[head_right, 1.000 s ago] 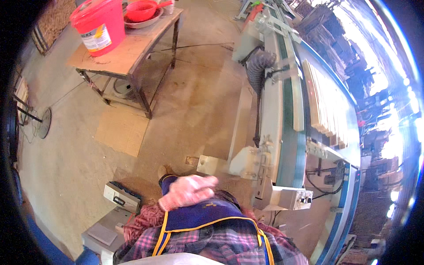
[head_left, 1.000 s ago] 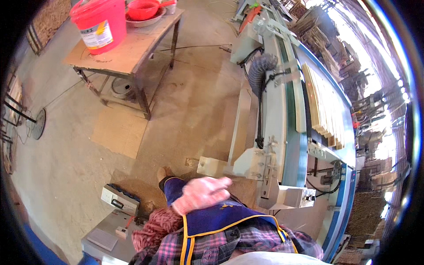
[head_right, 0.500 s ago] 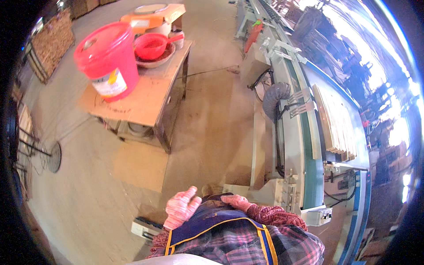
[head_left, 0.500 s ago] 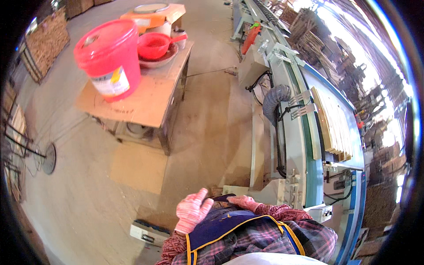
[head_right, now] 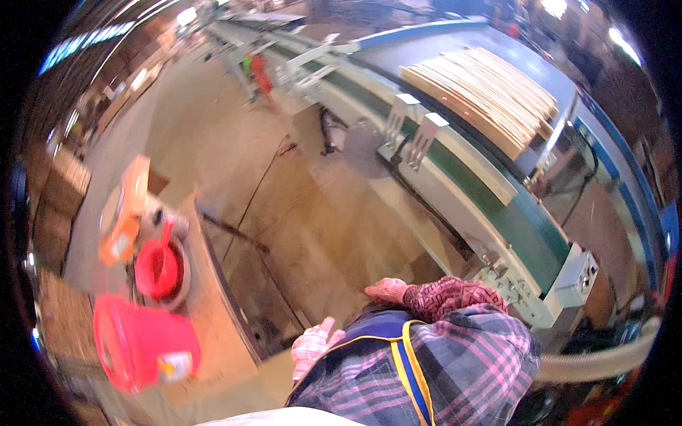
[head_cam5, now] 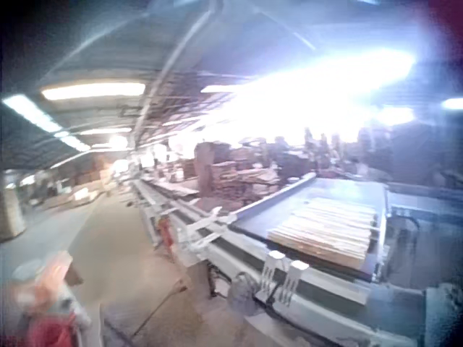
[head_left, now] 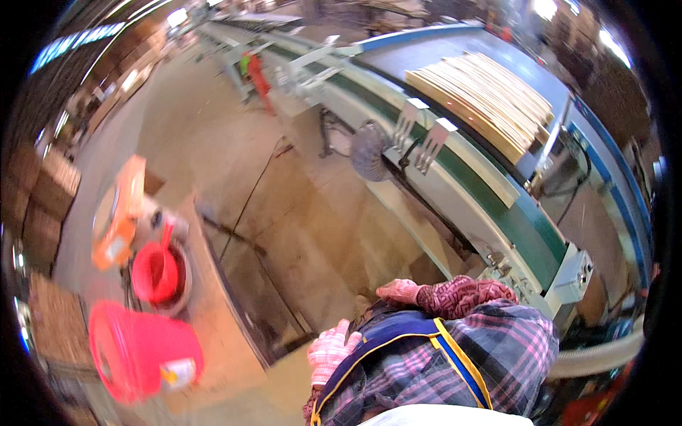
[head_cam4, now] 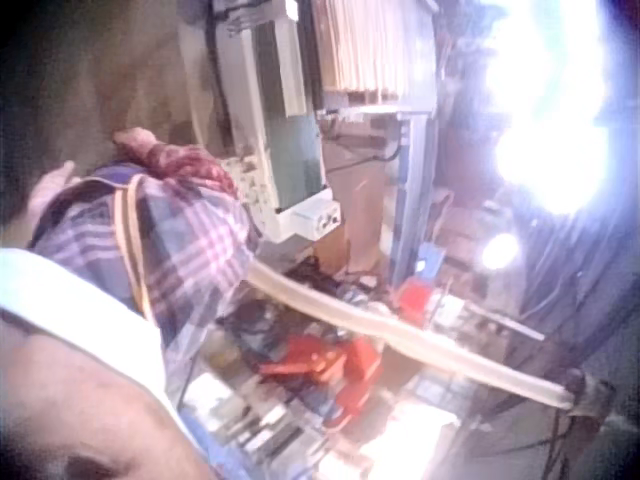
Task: The person gathers stacks of thin wooden slats from a metal table and places them onto a conveyor belt. They then walk to a control panel, open the door, and adjust internal settings. The person returns to the conveyor to monitor the wood as it moves through the machine.
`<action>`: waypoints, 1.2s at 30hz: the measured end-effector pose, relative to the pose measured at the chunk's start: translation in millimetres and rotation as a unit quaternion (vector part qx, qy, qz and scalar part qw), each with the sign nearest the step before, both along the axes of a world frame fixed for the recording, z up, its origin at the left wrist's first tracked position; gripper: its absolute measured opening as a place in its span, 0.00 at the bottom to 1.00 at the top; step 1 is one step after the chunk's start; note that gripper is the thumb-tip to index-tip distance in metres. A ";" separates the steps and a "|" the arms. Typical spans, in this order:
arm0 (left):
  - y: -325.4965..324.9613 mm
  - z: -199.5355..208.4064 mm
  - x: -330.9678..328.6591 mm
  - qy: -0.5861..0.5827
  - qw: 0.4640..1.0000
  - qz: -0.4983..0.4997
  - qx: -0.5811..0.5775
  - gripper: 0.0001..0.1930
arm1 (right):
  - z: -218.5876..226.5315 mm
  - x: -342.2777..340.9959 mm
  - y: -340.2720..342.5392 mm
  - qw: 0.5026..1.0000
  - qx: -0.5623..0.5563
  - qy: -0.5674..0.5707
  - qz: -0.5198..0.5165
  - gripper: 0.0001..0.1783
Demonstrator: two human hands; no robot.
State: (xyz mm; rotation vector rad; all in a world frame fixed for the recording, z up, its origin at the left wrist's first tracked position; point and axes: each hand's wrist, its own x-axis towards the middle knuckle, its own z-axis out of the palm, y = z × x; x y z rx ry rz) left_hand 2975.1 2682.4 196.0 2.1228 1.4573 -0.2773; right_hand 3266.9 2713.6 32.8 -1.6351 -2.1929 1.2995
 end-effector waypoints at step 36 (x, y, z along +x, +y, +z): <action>736.2 3.7 41.3 -0.136 0.949 -0.269 0.094 0.29 | 228.5 285.1 701.0 0.758 0.322 -0.312 -0.474 0.34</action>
